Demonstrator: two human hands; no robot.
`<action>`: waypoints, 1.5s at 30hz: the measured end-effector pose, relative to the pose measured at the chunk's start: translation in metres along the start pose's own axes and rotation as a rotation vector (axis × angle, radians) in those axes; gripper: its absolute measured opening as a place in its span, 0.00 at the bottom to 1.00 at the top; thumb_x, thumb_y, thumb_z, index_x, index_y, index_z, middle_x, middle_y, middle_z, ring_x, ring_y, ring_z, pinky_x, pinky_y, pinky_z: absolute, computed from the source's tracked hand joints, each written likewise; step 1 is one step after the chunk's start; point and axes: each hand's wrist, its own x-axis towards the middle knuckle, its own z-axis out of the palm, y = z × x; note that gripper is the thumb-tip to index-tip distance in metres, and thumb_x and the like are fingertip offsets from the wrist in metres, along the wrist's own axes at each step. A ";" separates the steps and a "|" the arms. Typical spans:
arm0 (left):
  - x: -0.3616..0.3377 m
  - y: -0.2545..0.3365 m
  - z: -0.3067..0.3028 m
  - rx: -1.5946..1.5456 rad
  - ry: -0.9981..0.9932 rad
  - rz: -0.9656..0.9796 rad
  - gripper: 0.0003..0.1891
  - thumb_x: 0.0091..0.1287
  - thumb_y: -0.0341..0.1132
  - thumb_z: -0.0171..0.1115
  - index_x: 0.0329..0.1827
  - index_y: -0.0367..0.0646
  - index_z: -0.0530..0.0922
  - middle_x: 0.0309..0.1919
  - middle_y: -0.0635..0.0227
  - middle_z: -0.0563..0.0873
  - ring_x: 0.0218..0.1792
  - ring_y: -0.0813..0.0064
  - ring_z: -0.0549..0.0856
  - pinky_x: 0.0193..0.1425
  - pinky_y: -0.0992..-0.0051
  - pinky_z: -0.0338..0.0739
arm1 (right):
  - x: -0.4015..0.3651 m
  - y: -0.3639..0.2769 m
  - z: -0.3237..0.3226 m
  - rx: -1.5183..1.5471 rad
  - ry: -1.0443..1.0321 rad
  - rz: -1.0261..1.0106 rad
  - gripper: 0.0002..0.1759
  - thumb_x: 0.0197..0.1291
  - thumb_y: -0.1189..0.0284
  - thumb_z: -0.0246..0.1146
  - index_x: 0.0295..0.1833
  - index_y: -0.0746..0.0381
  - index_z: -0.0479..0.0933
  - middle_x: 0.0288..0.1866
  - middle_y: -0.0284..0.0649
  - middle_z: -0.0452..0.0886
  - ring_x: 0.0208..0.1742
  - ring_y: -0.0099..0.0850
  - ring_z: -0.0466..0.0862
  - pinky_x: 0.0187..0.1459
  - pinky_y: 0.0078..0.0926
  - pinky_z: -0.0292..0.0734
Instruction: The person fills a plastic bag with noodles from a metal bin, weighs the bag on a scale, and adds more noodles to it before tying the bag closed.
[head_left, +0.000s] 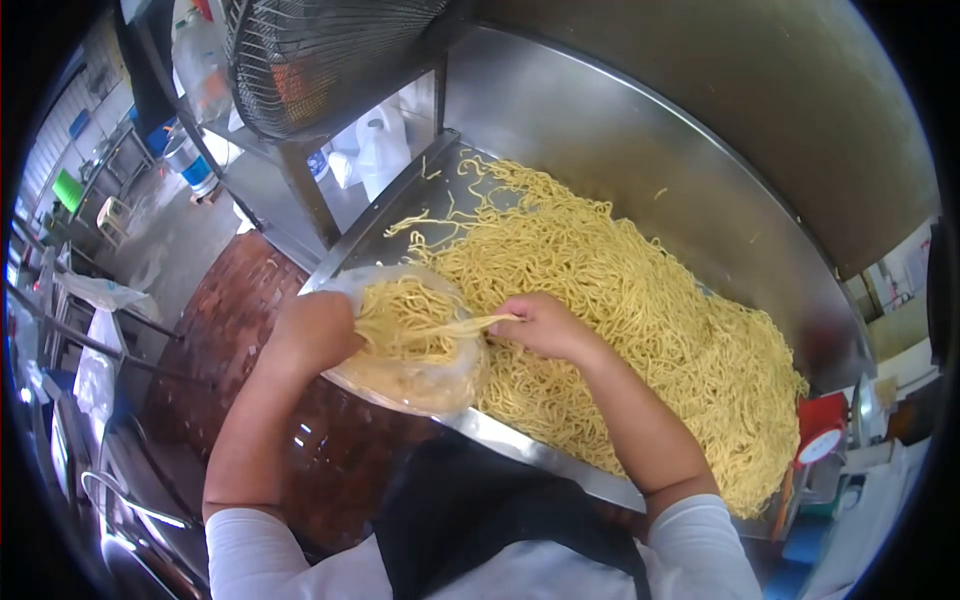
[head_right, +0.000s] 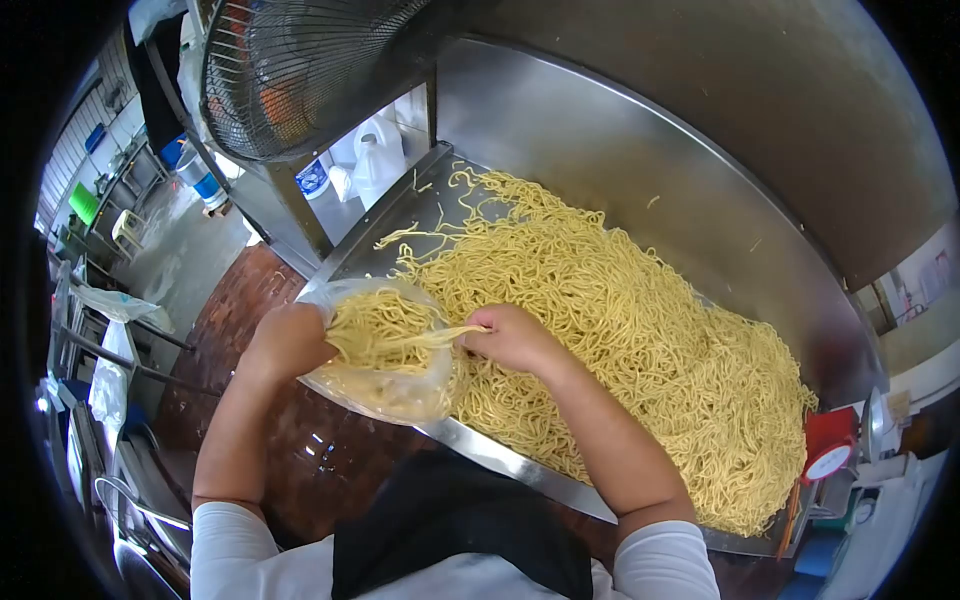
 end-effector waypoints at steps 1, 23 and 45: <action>0.001 -0.003 0.006 0.003 0.011 0.006 0.25 0.56 0.43 0.69 0.56 0.42 0.82 0.45 0.50 0.87 0.49 0.53 0.86 0.54 0.57 0.79 | 0.003 -0.006 -0.006 -0.016 -0.032 -0.003 0.15 0.59 0.60 0.67 0.41 0.61 0.85 0.34 0.44 0.86 0.34 0.35 0.84 0.39 0.31 0.78; -0.021 -0.034 0.013 -1.974 0.036 0.920 0.43 0.65 0.56 0.62 0.67 0.22 0.66 0.26 0.62 0.80 0.16 0.85 0.70 0.21 0.83 0.68 | 0.000 -0.084 -0.008 -0.986 -0.444 0.069 0.16 0.53 0.59 0.70 0.38 0.61 0.87 0.39 0.43 0.88 0.45 0.44 0.87 0.55 0.43 0.76; -0.040 0.001 0.032 -1.850 -0.205 0.819 0.41 0.52 0.42 0.73 0.68 0.28 0.71 0.34 0.61 0.86 0.22 0.86 0.76 0.28 0.87 0.68 | 0.017 -0.039 0.071 -0.809 0.060 -0.198 0.08 0.56 0.74 0.59 0.33 0.64 0.84 0.36 0.48 0.84 0.35 0.46 0.87 0.33 0.46 0.80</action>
